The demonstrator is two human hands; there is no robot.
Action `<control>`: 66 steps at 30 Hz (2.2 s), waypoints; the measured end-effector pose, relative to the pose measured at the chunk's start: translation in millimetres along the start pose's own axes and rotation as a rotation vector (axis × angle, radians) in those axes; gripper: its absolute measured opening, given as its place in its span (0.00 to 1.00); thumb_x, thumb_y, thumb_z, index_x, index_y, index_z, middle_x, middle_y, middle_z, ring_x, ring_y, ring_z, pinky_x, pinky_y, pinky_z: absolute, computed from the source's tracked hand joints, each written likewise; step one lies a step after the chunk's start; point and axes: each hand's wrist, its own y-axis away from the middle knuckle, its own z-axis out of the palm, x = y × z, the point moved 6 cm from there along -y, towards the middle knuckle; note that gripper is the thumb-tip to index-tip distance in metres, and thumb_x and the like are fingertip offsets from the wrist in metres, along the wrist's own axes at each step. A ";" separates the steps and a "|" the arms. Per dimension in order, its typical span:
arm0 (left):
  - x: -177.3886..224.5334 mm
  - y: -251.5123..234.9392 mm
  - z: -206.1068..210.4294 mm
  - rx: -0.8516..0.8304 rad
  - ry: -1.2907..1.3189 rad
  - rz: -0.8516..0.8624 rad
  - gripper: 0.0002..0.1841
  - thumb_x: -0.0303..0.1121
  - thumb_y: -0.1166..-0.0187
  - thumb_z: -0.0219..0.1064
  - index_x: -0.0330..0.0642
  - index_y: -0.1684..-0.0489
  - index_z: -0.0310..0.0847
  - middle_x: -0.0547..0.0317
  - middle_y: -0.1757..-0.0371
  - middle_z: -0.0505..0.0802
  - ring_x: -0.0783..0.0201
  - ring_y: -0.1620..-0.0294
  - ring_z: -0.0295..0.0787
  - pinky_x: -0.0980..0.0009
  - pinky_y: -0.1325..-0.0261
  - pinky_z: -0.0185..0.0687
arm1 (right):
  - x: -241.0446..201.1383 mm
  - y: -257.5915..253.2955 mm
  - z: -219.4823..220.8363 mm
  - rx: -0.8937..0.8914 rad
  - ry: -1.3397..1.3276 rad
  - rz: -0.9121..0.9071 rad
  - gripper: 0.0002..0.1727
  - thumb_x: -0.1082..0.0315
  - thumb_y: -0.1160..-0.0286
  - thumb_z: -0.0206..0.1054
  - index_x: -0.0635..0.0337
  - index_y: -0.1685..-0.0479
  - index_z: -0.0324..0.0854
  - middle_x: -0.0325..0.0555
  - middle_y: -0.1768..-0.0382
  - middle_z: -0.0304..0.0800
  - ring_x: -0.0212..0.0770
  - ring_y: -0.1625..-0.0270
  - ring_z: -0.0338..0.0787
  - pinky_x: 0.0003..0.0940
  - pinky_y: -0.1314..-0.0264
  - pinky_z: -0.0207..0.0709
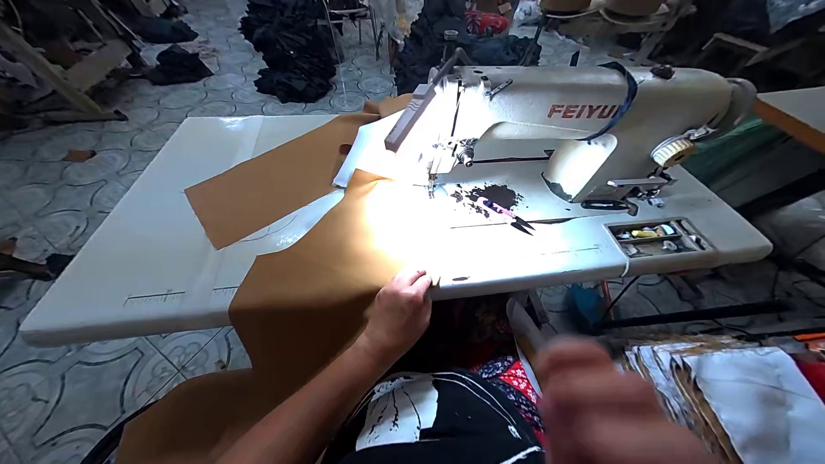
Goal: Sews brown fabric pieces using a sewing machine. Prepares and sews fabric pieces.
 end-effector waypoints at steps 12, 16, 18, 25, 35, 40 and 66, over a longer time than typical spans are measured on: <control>-9.1 2.7 3.1 0.034 -0.005 0.057 0.06 0.31 0.29 0.74 0.37 0.66 0.93 0.49 0.57 0.97 0.53 0.53 0.97 0.61 0.53 0.92 | 178.1 86.8 26.3 0.008 0.710 0.212 0.22 0.78 0.34 0.60 0.51 0.48 0.96 0.48 0.61 0.88 0.47 0.49 0.86 0.45 0.36 0.74; -13.5 0.1 -0.5 0.056 0.031 0.074 0.10 0.31 0.23 0.68 0.38 0.68 0.95 0.51 0.58 0.98 0.56 0.53 0.97 0.64 0.51 0.92 | 180.4 82.8 28.5 0.019 0.726 0.229 0.22 0.78 0.34 0.60 0.52 0.48 0.96 0.48 0.61 0.88 0.48 0.49 0.85 0.47 0.36 0.72; -14.2 -0.2 -1.9 0.057 0.030 0.077 0.11 0.31 0.22 0.67 0.38 0.68 0.95 0.51 0.58 0.98 0.57 0.53 0.97 0.65 0.50 0.91 | 180.9 80.6 31.0 0.012 0.730 0.232 0.22 0.78 0.34 0.60 0.51 0.48 0.96 0.48 0.61 0.89 0.48 0.49 0.86 0.47 0.37 0.72; -15.5 -0.9 -4.8 0.033 0.050 0.060 0.12 0.30 0.22 0.65 0.38 0.70 0.94 0.52 0.58 0.98 0.60 0.55 0.97 0.68 0.51 0.91 | 180.7 74.4 41.1 -0.011 0.722 0.234 0.24 0.78 0.36 0.60 0.49 0.46 0.95 0.49 0.60 0.89 0.50 0.49 0.86 0.48 0.40 0.73; -9.6 -4.5 -4.1 0.018 -0.018 0.155 0.09 0.26 0.25 0.66 0.35 0.74 0.91 0.47 0.57 0.97 0.54 0.55 0.97 0.64 0.51 0.91 | 178.0 73.4 46.2 -0.054 0.788 0.219 0.24 0.76 0.35 0.61 0.42 0.47 0.96 0.47 0.59 0.89 0.50 0.49 0.86 0.49 0.39 0.72; -3.2 -8.4 -1.8 -0.087 -0.055 0.208 0.10 0.26 0.23 0.65 0.35 0.72 0.90 0.48 0.59 0.96 0.53 0.59 0.96 0.62 0.57 0.91 | 177.1 75.5 41.1 -0.070 0.781 0.229 0.23 0.75 0.34 0.62 0.41 0.46 0.96 0.49 0.58 0.90 0.51 0.47 0.86 0.51 0.38 0.73; -42.7 -42.5 19.9 -0.233 -0.057 0.073 0.22 0.48 0.15 0.56 0.50 0.33 0.90 0.54 0.28 0.90 0.43 0.25 0.83 0.31 0.28 0.69 | 187.9 49.5 22.7 -0.171 0.844 0.217 0.23 0.72 0.38 0.62 0.38 0.49 0.96 0.45 0.65 0.89 0.52 0.53 0.89 0.59 0.43 0.77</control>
